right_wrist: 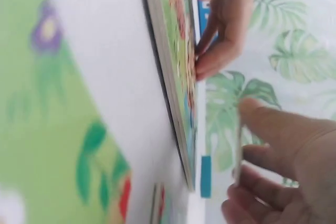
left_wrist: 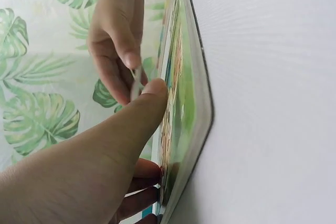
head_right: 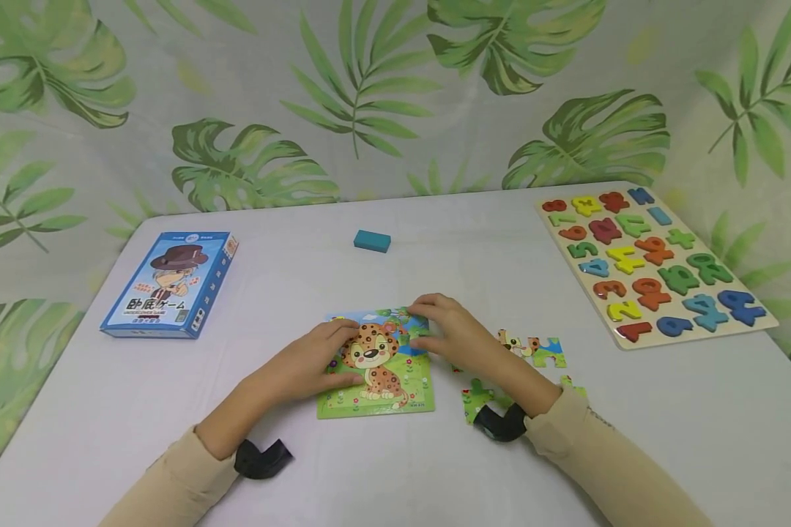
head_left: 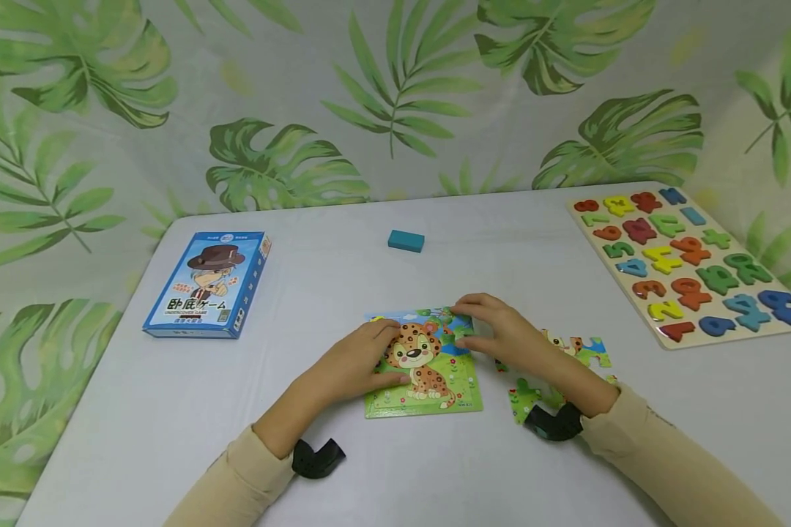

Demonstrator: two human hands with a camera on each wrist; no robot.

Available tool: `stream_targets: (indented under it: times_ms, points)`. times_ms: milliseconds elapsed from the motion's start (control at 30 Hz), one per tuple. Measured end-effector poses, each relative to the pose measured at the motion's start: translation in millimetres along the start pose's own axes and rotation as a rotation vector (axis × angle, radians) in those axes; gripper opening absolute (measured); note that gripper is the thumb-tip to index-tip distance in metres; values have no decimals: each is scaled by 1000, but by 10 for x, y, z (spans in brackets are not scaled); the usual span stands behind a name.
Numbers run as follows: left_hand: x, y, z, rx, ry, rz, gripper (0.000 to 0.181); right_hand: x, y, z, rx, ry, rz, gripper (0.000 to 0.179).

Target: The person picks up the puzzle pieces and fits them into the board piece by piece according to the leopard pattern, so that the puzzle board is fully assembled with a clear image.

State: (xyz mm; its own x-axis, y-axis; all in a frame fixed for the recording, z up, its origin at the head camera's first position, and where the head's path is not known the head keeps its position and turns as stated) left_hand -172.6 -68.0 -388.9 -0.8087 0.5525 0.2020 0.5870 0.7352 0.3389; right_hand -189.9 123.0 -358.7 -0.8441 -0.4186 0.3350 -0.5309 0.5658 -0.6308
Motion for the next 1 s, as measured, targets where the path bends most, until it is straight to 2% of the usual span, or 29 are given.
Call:
stream_targets:
  times_ms: [100,200,300,400,600,833,933,1000]
  points:
    - [27,26,-4,7,24,35,72,28,51,106,-7,-47,15,50]
    - [53,62,9,56,43,90,69,47,94,180,-33,-77,18,49]
    - [78,118,33,139,50,150,70,63,116,230,-67,-96,5,49]
    - [101,169,52,219,51,181,70,87,104,263,-90,-101,-26,48]
    - [117,198,73,306,33,163,67,131,49,290,-148,-92,-68,47]
    - [111,194,82,278,17,132,64,131,4,288,-214,-157,-59,54]
    - [108,198,91,261,17,121,64,108,23,290,-201,-203,-41,60]
    - [105,199,102,247,19,117,64,79,45,276,-142,-219,-12,63]
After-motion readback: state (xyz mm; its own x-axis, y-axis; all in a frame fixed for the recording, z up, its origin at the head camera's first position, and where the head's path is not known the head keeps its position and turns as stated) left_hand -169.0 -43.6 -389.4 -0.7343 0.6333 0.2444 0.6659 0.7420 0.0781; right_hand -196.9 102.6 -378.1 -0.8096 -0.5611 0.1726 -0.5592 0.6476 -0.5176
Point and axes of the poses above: each hand's wrist, its own x-axis towards the middle knuckle, its own z-axis out of the palm, y = z × x, the point moved 6 cm from there along x, towards the middle knuckle, and after that the axes turned 13 degrees about y, right-handed, at the moved point
